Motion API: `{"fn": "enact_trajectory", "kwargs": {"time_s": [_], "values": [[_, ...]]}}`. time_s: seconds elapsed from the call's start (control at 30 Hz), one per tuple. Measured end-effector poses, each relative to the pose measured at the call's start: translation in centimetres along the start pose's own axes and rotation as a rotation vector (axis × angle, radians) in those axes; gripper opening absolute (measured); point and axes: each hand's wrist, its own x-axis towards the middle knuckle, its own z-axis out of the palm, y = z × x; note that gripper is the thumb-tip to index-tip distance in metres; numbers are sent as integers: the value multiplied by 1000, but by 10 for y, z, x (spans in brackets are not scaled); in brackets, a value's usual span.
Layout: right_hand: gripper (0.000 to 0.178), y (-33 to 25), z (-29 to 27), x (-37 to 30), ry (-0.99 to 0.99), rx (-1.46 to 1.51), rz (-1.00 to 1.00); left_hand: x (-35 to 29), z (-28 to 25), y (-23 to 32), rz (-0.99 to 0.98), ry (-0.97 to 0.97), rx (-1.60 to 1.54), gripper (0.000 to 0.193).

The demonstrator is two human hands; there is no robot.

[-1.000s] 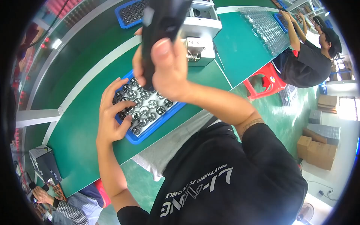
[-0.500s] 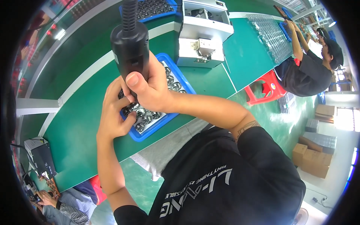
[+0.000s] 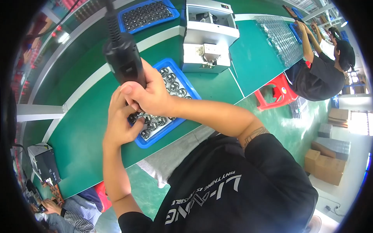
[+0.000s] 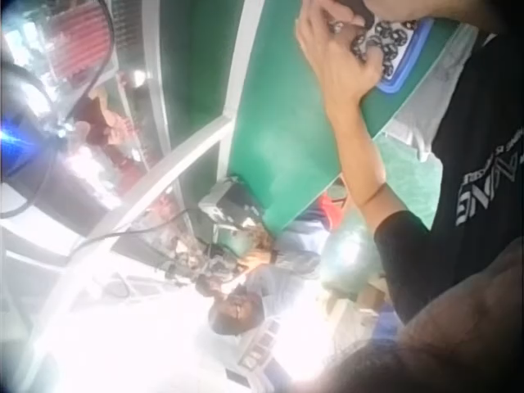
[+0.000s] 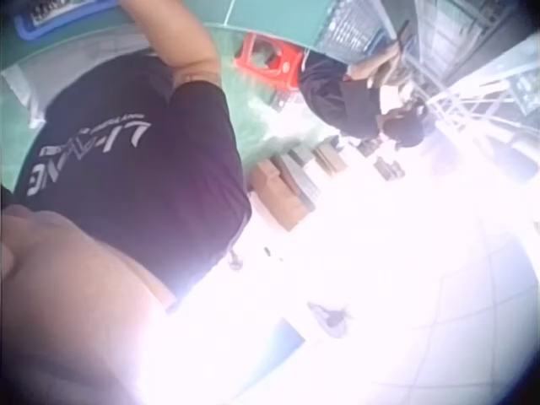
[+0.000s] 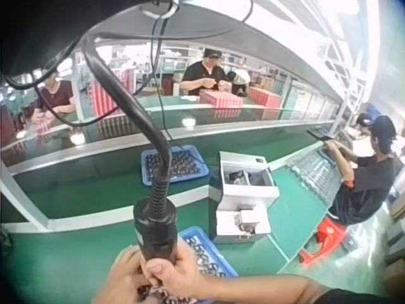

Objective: The person fastens electronic components onto circular printed circuit boards using an electric screwdriver at an assembly station.

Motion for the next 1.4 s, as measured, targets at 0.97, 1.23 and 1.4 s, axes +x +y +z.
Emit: {"fn": "enact_trajectory", "kwargs": {"time_s": [0.97, 1.23, 1.4], "values": [[67, -123, -107, 19, 376, -526, -233, 4, -5, 3, 27, 10, -46, 27], [77, -80, -50, 6, 245, -312, -82, 2, -13, -13, -130, 158, -150, 40], [87, -32, -1, 5, 113, -204, -84, 0, -13, -11, -213, 118, -128, 65]]}}
